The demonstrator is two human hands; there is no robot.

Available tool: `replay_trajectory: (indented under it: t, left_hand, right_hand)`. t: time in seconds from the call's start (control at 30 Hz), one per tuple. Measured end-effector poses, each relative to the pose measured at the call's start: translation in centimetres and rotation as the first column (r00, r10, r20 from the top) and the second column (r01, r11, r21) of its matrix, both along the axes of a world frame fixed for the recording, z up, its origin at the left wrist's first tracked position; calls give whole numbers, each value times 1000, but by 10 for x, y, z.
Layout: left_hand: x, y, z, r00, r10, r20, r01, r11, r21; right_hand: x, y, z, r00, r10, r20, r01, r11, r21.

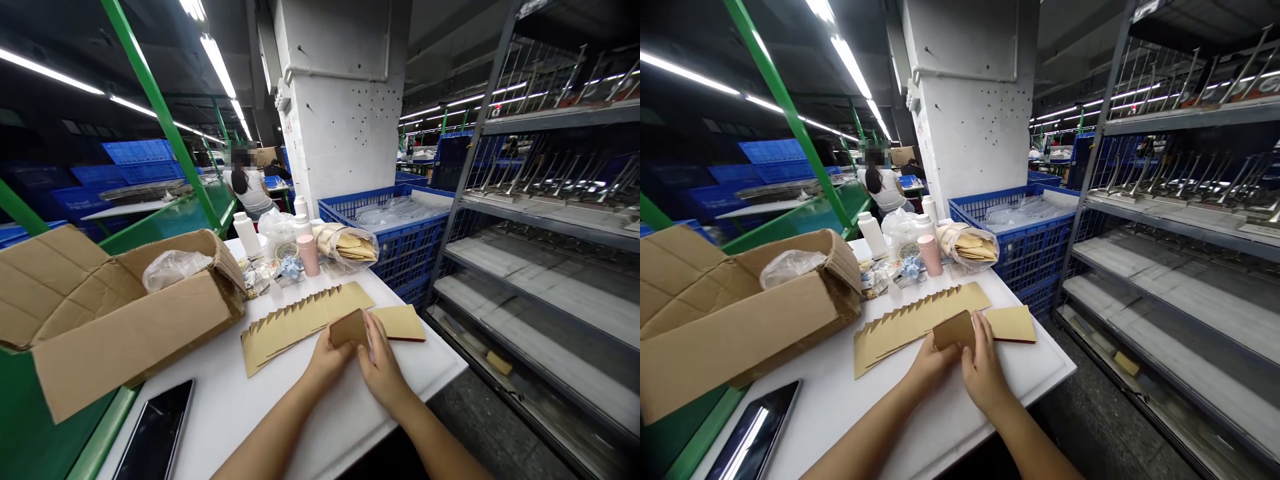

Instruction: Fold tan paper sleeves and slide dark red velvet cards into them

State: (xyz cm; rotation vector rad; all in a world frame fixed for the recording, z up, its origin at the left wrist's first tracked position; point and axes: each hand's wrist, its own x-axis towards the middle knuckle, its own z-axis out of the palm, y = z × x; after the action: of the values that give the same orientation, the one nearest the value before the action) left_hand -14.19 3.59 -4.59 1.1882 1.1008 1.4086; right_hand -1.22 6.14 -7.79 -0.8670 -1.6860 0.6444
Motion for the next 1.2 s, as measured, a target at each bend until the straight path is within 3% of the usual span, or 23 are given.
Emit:
replay_trajectory:
  t: [0.07, 0.13, 0.23, 0.33, 0.6, 0.93, 1.2]
  left_hand:
    - [-2, 2, -4, 997, 76, -2, -76, 995, -71]
    - [-6, 5, -6, 985, 173, -7, -173, 979, -103]
    - [-15, 9, -4, 941, 337, 1, -337, 940, -44]
    - [-23, 10, 2, 900, 431, -66, -430, 902, 34]
    - [-26, 6, 6, 888, 351, -298, -351, 935, 56]
    - [-24, 5, 4, 866, 338, -369, -329, 940, 88]
    - [-21, 4, 5, 873, 316, -371, -311, 948, 74]
  right_hand:
    - [20, 13, 8, 986, -96, 138, 83, 992, 99]
    - [43, 28, 14, 942, -113, 315, 70, 987, 142]
    - [69, 41, 14, 872, -76, 484, 18, 992, 123]
    - [76, 43, 12, 838, -76, 540, 27, 995, 98]
    - [73, 43, 24, 801, -34, 598, 7, 999, 48]
    - [71, 41, 21, 761, -94, 642, -10, 987, 157]
    - [72, 44, 15, 758, -92, 646, -24, 986, 168]
